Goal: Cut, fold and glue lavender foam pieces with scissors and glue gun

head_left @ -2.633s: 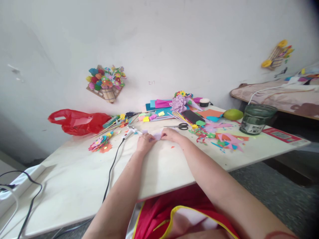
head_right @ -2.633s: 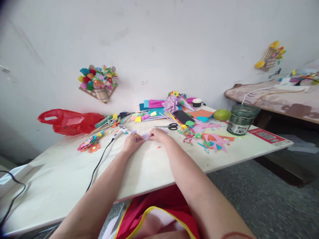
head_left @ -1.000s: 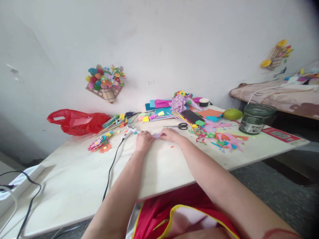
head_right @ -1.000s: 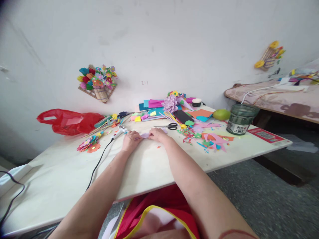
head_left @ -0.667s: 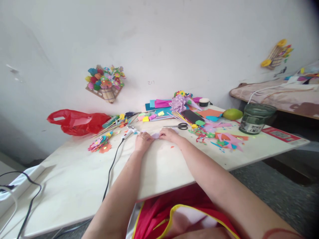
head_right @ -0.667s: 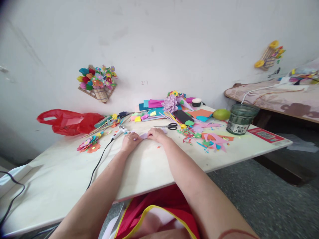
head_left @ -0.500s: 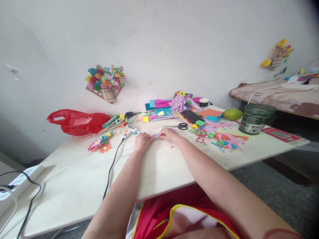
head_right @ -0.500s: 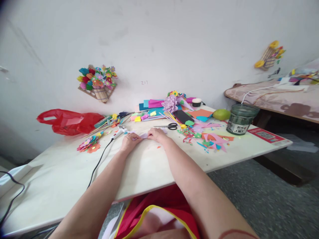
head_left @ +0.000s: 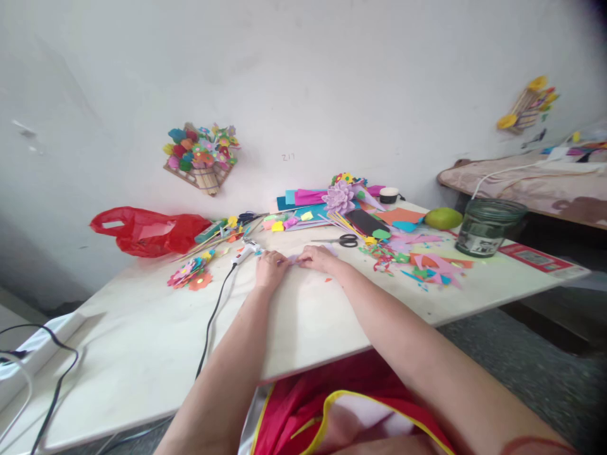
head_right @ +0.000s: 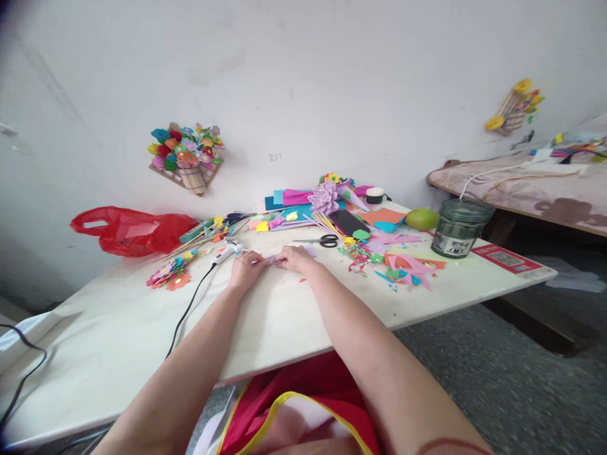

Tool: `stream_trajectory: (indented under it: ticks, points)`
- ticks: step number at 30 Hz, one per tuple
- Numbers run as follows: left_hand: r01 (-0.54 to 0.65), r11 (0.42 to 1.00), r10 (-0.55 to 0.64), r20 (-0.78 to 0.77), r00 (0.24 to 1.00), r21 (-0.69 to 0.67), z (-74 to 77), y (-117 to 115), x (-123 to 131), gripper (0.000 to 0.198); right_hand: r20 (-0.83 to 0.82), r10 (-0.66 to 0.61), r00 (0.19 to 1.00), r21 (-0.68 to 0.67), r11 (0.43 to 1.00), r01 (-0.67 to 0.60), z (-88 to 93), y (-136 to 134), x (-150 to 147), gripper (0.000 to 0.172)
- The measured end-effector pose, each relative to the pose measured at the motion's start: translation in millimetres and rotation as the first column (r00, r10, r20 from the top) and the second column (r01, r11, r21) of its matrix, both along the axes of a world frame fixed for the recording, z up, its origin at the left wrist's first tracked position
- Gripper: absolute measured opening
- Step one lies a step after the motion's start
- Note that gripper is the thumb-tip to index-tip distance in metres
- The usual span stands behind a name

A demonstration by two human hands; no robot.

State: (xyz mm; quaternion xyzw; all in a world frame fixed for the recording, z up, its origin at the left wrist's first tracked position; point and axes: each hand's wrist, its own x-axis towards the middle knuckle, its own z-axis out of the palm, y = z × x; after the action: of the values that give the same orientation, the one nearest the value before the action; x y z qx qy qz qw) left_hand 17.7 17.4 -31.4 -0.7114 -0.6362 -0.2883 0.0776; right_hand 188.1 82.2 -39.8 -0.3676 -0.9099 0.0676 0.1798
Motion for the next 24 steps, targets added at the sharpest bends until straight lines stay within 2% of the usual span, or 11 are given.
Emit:
stream_trajectory:
  ticks: [8, 15, 21, 24]
  points:
    - [-0.007, 0.999, 0.006, -0.011, 1.0, -0.04, -0.5, 2, 1, 0.014, -0.068, -0.08, 0.995, -0.075, 0.994, 0.074, -4.2, 2, -7, 0.02]
    - [-0.035, 0.999, 0.034, -0.024, 0.999, -0.033, 1.3, -1, 2, 0.016, -0.141, -0.024, 0.99, -0.073, 0.997, 0.013, -7.1, 2, -7, 0.017]
    - [-0.02, 0.999, 0.019, -0.033, 0.999, -0.04, 3.3, -1, 0, 0.016, -0.229, -0.023, 0.973, -0.16, 0.987, -0.014, -10.4, 5, -5, 0.014]
    - [-0.021, 0.995, 0.021, -0.006, 1.0, -0.098, 4.3, -1, -2, 0.015, -0.263, -0.022, 0.965, -0.189, 0.982, -0.029, -11.7, 5, -5, 0.014]
